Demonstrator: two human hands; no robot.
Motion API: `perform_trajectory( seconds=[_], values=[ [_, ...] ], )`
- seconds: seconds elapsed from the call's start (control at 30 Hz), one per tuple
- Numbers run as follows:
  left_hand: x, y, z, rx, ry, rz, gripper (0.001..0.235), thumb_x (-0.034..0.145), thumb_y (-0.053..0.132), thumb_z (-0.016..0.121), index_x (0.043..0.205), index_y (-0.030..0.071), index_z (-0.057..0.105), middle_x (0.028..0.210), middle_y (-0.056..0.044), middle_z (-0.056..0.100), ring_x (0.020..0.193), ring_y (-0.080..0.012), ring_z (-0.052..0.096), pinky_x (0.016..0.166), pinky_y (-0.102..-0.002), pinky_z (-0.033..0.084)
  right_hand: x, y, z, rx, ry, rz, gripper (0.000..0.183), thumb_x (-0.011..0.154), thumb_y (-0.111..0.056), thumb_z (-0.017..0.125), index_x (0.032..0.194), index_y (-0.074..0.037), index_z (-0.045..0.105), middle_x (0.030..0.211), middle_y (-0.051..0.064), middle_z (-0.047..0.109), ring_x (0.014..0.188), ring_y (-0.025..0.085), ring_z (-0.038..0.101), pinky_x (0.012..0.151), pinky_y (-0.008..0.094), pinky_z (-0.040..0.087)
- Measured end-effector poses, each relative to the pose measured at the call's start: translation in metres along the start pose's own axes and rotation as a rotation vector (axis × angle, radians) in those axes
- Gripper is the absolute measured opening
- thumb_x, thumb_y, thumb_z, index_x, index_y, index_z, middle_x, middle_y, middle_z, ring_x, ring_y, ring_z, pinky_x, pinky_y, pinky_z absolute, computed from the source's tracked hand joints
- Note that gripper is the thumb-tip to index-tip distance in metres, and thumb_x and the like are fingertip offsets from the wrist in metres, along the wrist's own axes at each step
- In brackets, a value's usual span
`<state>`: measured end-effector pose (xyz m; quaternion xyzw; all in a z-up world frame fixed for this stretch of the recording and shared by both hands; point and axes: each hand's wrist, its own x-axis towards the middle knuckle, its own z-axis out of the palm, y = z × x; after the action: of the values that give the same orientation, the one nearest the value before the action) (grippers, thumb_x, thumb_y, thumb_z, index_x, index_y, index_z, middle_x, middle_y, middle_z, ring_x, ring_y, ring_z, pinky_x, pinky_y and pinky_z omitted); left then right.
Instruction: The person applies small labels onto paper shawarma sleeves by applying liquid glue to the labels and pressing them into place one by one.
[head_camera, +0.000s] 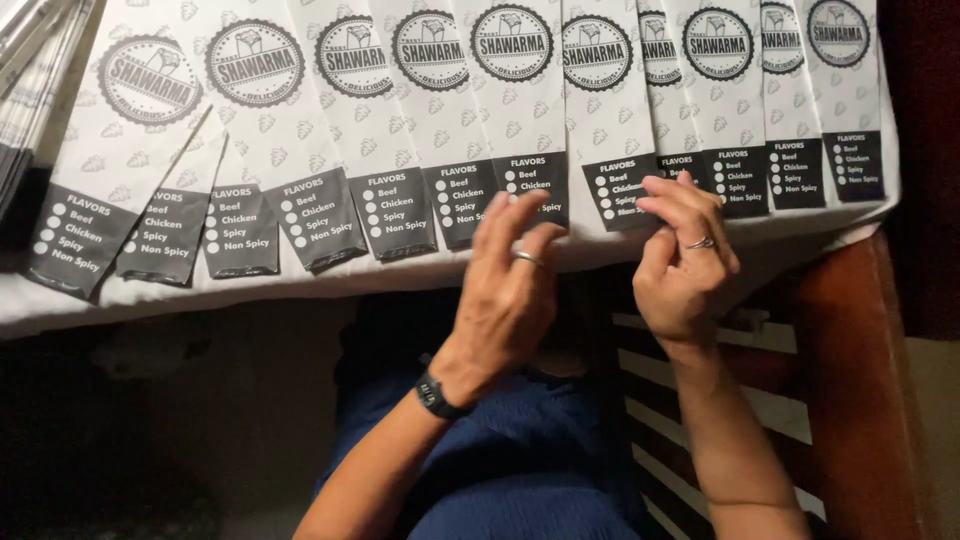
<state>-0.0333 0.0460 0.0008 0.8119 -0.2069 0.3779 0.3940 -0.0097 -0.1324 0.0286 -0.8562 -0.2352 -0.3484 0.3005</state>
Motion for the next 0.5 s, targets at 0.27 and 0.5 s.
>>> perform_trajectory(
  seconds=[0.27,0.5],
  values=[
    [-0.001,-0.021,-0.016,0.129,-0.175,-0.001,0.024,0.091,0.001,0.072,0.112,-0.006,0.062,0.115,-0.024,0.064,0.124,-0.0387,0.061,0.116,-0.054,0.041,0.003,-0.019,0.012,0.156,-0.199,-0.031,0.034,0.095,0.017,0.05,0.11,0.0,0.074,0.124,0.016,0.072,0.118,0.034,0.069,0.116,0.045,0.047],
    [-0.007,-0.023,-0.013,0.096,-0.201,-0.013,0.019,0.098,0.003,0.063,0.115,-0.005,0.061,0.112,-0.023,0.065,0.122,-0.0381,0.063,0.117,-0.053,0.041,-0.008,-0.007,0.02,0.189,-0.287,-0.091,0.021,0.097,0.001,0.071,0.119,0.0,0.073,0.127,0.014,0.072,0.122,0.032,0.067,0.118,0.044,0.044]
  ],
)
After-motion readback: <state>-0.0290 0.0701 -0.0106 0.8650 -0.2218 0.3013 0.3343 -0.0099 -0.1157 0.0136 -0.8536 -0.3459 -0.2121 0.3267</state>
